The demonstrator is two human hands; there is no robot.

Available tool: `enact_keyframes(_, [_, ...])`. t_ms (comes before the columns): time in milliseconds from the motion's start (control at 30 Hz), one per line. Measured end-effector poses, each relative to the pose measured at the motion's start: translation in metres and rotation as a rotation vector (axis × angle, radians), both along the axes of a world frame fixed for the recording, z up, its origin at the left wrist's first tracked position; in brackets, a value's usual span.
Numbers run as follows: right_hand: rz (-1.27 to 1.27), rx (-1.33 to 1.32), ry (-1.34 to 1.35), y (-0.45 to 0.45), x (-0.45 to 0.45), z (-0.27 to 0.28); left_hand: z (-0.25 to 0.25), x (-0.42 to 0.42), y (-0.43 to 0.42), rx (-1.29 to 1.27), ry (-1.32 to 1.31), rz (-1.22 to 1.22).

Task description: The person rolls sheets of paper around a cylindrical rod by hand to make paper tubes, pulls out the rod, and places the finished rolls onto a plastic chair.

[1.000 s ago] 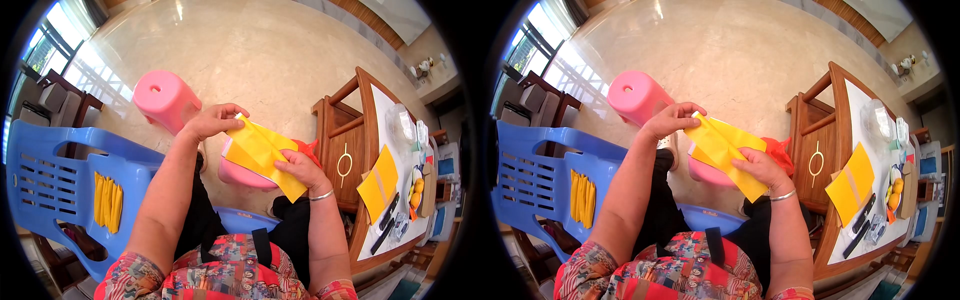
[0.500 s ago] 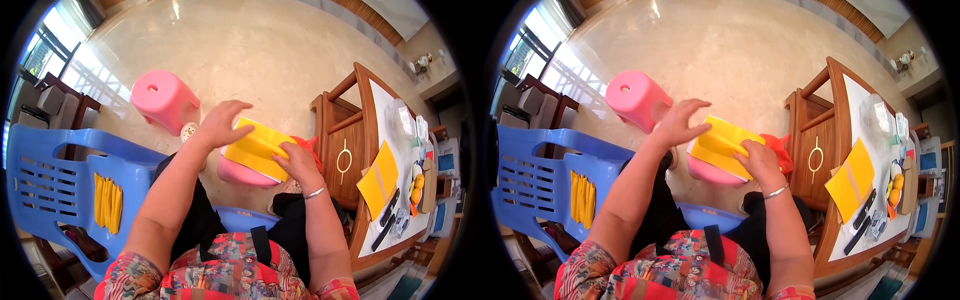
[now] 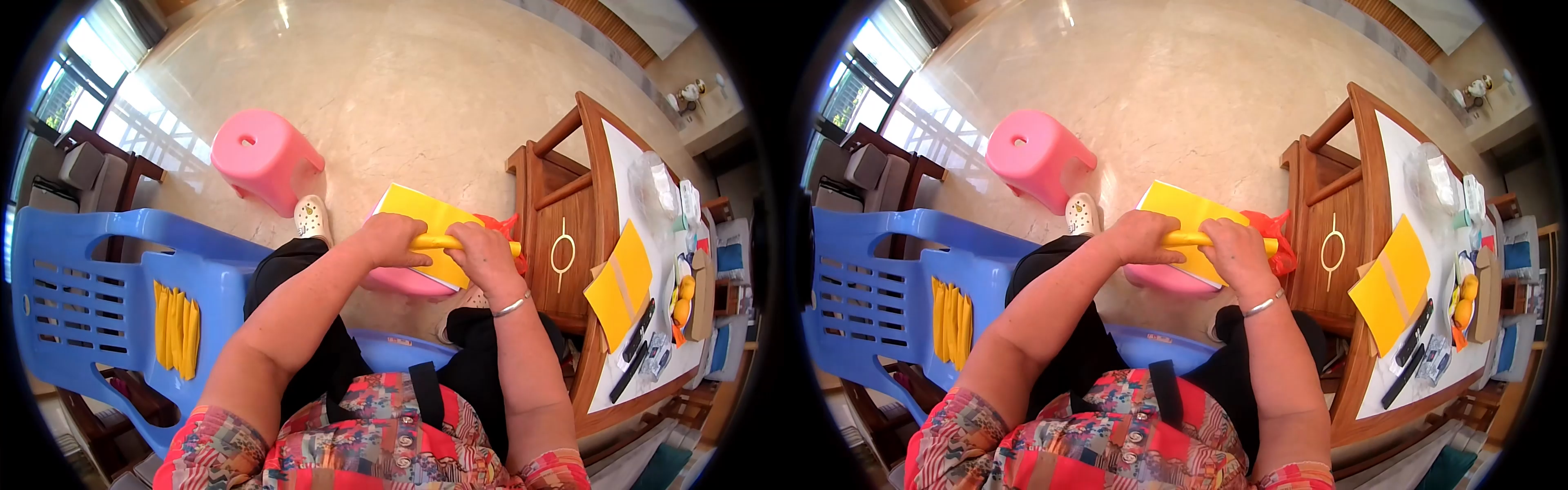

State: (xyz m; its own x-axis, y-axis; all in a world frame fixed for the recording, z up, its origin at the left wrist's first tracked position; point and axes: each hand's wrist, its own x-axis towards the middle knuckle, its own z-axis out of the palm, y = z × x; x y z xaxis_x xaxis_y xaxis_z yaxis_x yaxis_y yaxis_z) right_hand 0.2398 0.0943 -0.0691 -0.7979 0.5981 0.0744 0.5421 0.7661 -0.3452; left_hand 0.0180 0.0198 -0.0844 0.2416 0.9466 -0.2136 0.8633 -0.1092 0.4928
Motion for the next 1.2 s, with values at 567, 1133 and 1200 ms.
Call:
enact_keyframes(567, [-0.023, -0.208, -0.021, 0.005, 0.005, -0.003, -0.014, 0.003, 0.000, 0.136, 0.093, 0.001])
enact_keyframes(1133, [-0.044, -0.351, 0.030, 0.007, 0.003, -0.004, -0.014, -0.004, 0.002, 0.233, 0.092, 0.077])
enact_keyframes(1200, [0.014, -0.291, 0.022, 0.010, 0.004, -0.006, -0.008, -0.010, 0.002, 0.073, 0.055, 0.049])
